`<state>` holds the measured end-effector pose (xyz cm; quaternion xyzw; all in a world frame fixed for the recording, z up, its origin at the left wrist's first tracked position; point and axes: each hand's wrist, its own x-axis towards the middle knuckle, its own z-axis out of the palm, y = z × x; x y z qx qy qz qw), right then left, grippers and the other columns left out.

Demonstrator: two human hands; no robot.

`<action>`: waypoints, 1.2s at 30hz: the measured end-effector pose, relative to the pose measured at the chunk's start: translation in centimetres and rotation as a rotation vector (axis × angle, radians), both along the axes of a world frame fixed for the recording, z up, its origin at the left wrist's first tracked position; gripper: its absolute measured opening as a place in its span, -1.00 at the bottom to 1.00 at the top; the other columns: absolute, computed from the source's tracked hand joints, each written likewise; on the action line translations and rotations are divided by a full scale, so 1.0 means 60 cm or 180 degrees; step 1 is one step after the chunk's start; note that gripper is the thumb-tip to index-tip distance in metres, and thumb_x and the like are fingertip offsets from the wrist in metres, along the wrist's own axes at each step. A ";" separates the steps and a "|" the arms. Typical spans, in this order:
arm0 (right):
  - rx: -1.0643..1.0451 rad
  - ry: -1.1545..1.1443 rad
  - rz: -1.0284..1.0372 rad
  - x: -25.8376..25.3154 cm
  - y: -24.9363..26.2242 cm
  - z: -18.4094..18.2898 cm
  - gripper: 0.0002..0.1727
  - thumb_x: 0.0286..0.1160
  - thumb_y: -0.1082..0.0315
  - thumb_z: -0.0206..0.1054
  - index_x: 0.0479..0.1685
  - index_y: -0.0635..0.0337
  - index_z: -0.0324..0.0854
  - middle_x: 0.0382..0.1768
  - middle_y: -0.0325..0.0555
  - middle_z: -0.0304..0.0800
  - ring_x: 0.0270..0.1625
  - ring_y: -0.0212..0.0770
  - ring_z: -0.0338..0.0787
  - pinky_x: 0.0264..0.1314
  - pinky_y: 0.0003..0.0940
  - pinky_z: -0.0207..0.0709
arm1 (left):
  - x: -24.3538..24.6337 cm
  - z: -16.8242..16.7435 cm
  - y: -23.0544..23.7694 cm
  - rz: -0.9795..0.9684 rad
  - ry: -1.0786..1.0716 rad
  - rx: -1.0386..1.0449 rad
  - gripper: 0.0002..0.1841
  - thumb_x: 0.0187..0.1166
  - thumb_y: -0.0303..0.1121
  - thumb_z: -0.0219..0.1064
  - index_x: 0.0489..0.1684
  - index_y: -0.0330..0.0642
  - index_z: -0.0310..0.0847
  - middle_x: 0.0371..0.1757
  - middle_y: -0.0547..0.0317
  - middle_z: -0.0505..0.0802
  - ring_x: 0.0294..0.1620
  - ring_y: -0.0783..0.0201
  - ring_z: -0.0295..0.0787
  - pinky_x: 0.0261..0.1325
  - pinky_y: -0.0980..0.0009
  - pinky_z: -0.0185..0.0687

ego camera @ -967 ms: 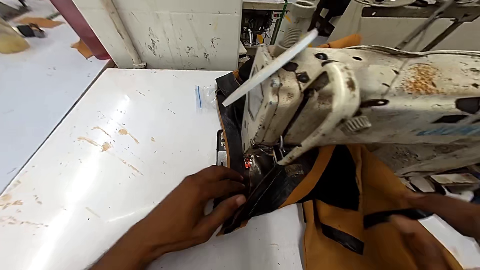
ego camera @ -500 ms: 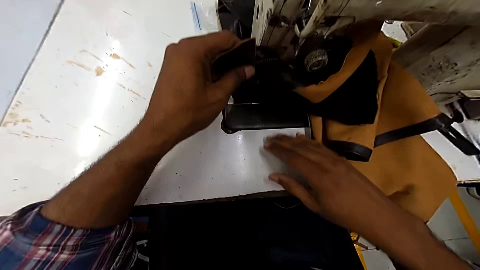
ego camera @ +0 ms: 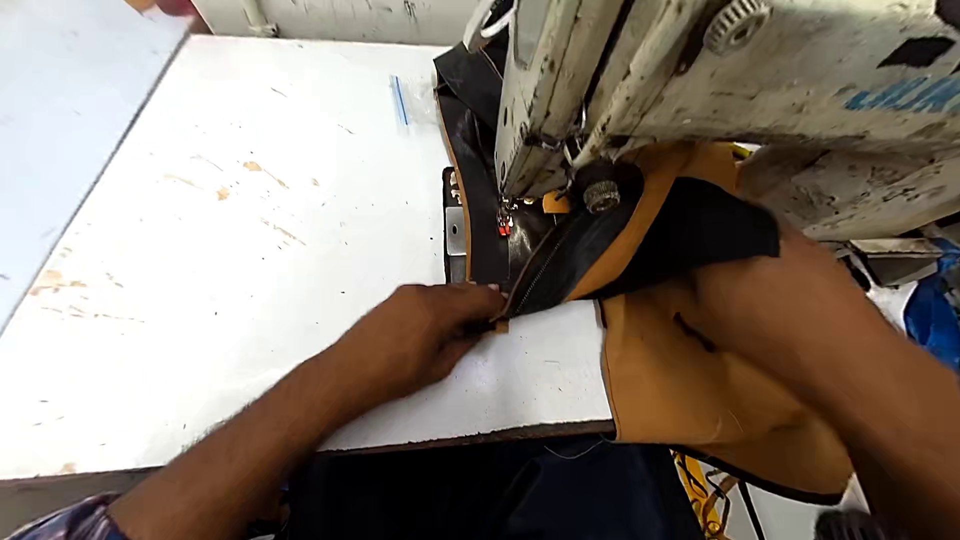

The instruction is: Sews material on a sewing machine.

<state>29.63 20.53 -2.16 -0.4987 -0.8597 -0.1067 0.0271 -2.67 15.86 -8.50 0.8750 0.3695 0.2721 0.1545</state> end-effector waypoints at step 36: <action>-0.0005 0.0417 0.2226 -0.038 -0.028 -0.111 -0.78 0.84 0.19 0.06 0.02 -0.02 0.62 -0.20 -0.15 0.71 -0.07 -0.08 0.76 0.37 -0.07 0.56 | 0.044 -0.042 -0.070 0.0186 0.0913 0.0757 -0.64 0.82 -0.47 -0.01 0.37 -0.39 0.63 0.48 -0.15 0.74 0.58 -0.03 0.63 0.70 0.05 0.40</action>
